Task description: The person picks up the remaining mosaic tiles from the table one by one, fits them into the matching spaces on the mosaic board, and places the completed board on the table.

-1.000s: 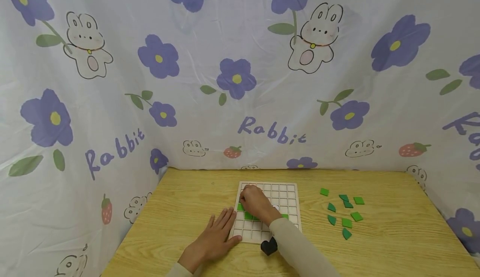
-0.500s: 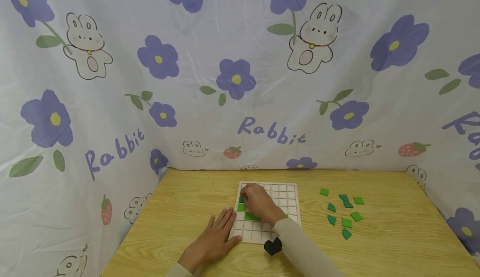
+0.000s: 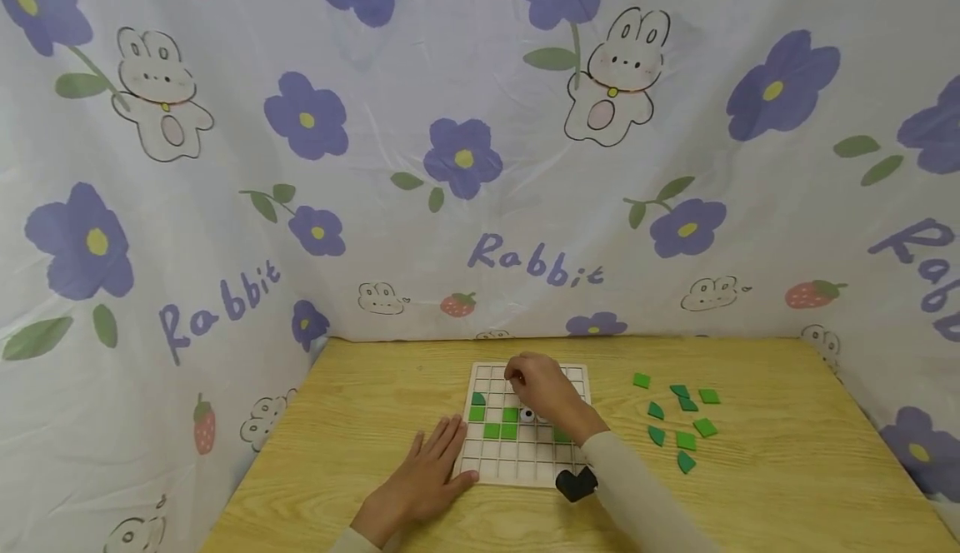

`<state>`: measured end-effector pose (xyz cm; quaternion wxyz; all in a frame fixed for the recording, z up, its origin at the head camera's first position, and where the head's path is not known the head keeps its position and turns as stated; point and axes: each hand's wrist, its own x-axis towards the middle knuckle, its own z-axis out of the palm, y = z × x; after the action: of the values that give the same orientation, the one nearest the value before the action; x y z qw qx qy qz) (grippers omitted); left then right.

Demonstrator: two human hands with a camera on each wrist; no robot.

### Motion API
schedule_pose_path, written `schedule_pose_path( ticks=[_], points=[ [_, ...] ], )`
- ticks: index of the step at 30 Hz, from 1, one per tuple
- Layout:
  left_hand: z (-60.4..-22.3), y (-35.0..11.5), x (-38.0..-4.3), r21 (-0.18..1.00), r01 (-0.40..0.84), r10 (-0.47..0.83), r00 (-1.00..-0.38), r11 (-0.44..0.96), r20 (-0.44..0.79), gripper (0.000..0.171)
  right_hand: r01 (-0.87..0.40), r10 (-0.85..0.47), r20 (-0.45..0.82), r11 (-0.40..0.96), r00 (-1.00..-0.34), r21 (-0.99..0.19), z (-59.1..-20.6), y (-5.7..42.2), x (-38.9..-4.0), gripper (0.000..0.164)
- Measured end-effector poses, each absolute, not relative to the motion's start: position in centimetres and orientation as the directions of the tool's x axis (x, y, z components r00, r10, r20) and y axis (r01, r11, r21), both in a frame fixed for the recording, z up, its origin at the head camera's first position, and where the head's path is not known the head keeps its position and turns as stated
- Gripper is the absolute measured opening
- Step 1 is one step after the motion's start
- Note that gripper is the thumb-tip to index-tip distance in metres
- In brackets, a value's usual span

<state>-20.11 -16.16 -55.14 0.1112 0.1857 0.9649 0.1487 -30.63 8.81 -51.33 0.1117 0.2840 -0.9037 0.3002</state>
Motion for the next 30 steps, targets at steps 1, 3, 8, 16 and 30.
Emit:
schedule_pose_path(
  ticks=[1, 3, 8, 16, 30],
  points=[
    [-55.1, -16.2, -20.1, 0.325, 0.326, 0.390, -0.907, 0.888, -0.156, 0.085, -0.582, -0.443, 0.380, 0.659, -0.812, -0.476, -51.1, 9.2, -30.6, 0.010],
    [-55.0, -16.2, -20.0, 0.318, 0.326, 0.388, -0.909, 0.890, -0.153, 0.085, -0.583, -0.435, 0.392, 0.661, -0.811, -0.473, -50.7, 9.9, -30.6, 0.010],
    [-54.9, -16.3, -20.1, 0.317, 0.329, 0.389, -0.909, 0.890, -0.149, 0.085, -0.574, -0.417, 0.403, 0.677, -0.815, -0.461, -50.1, 12.0, -30.5, 0.010],
    [-55.0, -16.5, -20.1, 0.365, 0.341, 0.411, -0.902, 0.867, -0.133, 0.086, -0.562, -0.382, 0.435, 0.703, -0.816, -0.436, -49.8, 15.2, -29.9, 0.014],
    [-55.6, -16.5, -20.4, 0.366, 0.339, 0.411, -0.901, 0.867, -0.140, 0.086, -0.526, -0.335, 0.450, 0.743, -0.828, -0.414, -49.9, 20.6, -28.6, 0.010]
  ],
)
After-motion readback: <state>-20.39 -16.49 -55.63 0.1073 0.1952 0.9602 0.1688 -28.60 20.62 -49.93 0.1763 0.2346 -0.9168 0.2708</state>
